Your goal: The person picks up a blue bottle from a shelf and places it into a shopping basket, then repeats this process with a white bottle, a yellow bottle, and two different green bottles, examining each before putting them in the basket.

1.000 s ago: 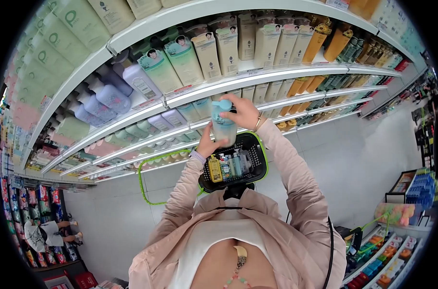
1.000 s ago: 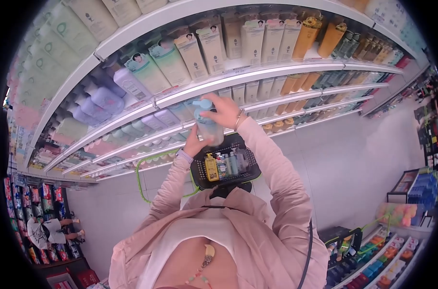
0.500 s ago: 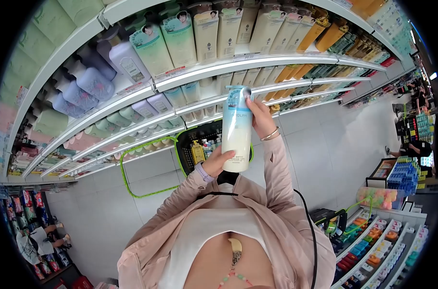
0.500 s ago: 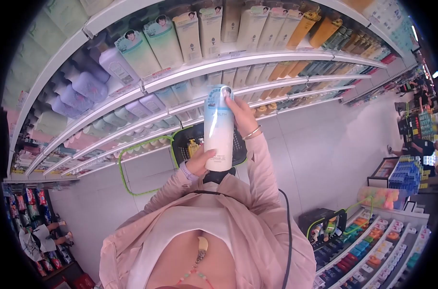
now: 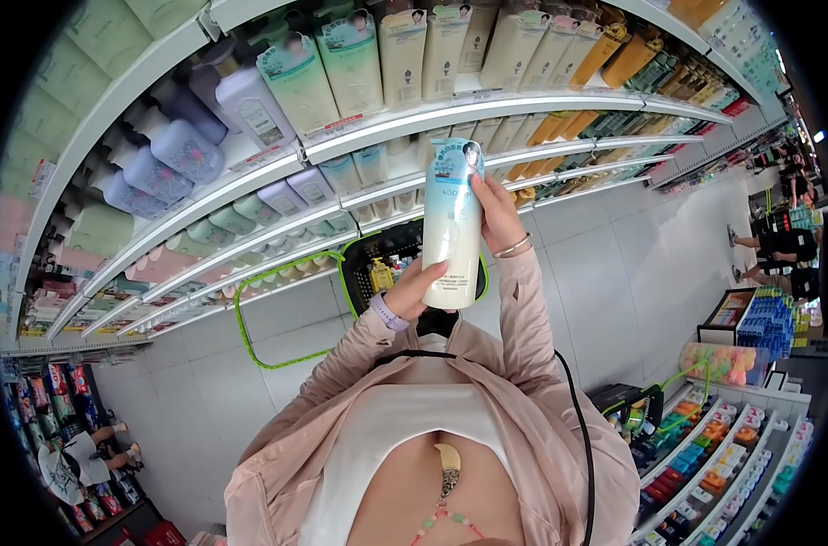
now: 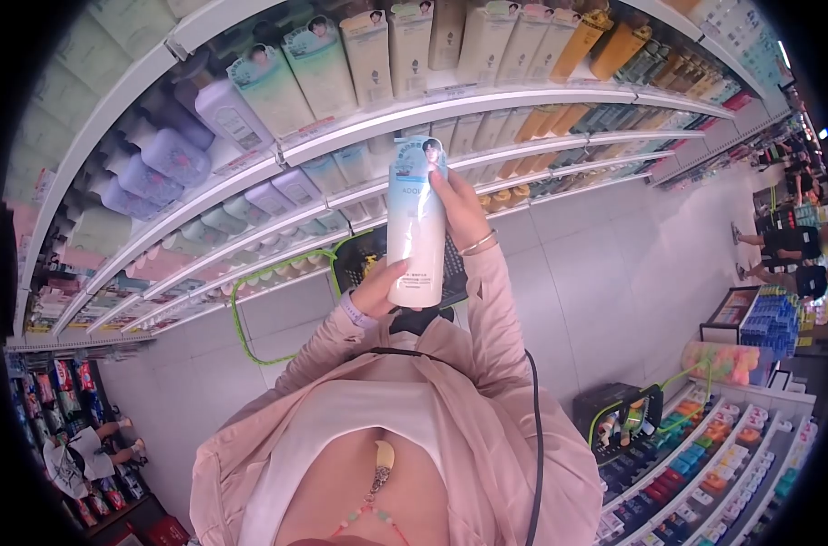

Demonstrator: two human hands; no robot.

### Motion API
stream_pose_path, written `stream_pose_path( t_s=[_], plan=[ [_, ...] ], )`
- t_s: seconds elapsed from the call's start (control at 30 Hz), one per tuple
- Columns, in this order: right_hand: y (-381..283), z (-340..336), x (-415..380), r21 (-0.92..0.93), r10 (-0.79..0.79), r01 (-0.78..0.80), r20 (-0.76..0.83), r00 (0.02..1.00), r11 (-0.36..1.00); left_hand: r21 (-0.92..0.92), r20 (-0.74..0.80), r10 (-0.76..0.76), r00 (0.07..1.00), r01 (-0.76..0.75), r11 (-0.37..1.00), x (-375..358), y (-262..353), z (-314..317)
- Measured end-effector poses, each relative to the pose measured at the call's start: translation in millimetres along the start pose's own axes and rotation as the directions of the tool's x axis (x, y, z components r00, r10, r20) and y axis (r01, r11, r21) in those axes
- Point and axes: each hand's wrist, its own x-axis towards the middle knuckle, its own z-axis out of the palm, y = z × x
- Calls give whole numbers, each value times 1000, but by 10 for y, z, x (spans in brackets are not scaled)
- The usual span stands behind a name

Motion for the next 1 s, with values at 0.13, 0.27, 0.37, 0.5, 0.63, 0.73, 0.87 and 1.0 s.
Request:
stream_pose_path(
  t_s=[0.13, 0.27, 0.37, 0.5, 0.63, 0.73, 0.87, 1.0],
  plan=[
    [73, -21, 6, 41, 8, -7, -4, 1000, 999, 6, -10, -34, 999, 34, 999, -11, 18, -32],
    [227, -168, 14, -90, 16, -16, 6, 1000, 996, 200, -100, 119, 988, -98, 975, 36, -32, -109],
    [285, -119, -58, -184, -39, 41, 14, 999, 982, 467, -108, 290, 951, -209, 859, 51, 10, -132],
    [387, -93, -53, -78, -113, 112, -5, 994, 991, 819, -41, 437, 898, -220, 530, -19, 204, 78],
    [408, -239, -10, 115, -41, 36, 37, 998, 993, 852, 7, 487, 874, -260, 454, -83, 250, 316],
    [269, -147, -92, 442, -18, -69, 189, 982, 894, 921, 36, 490, 871, -219, 322, -119, 275, 417],
    [200, -19, -199, 576, -43, -74, 188, 981, 814, 956, 24, 589, 808, -191, 222, -97, 145, 392],
    [239, 11, -225, 678, -54, -146, 265, 963, 720, 930, 91, 598, 796, -283, 235, -26, -5, 298]
  ],
)
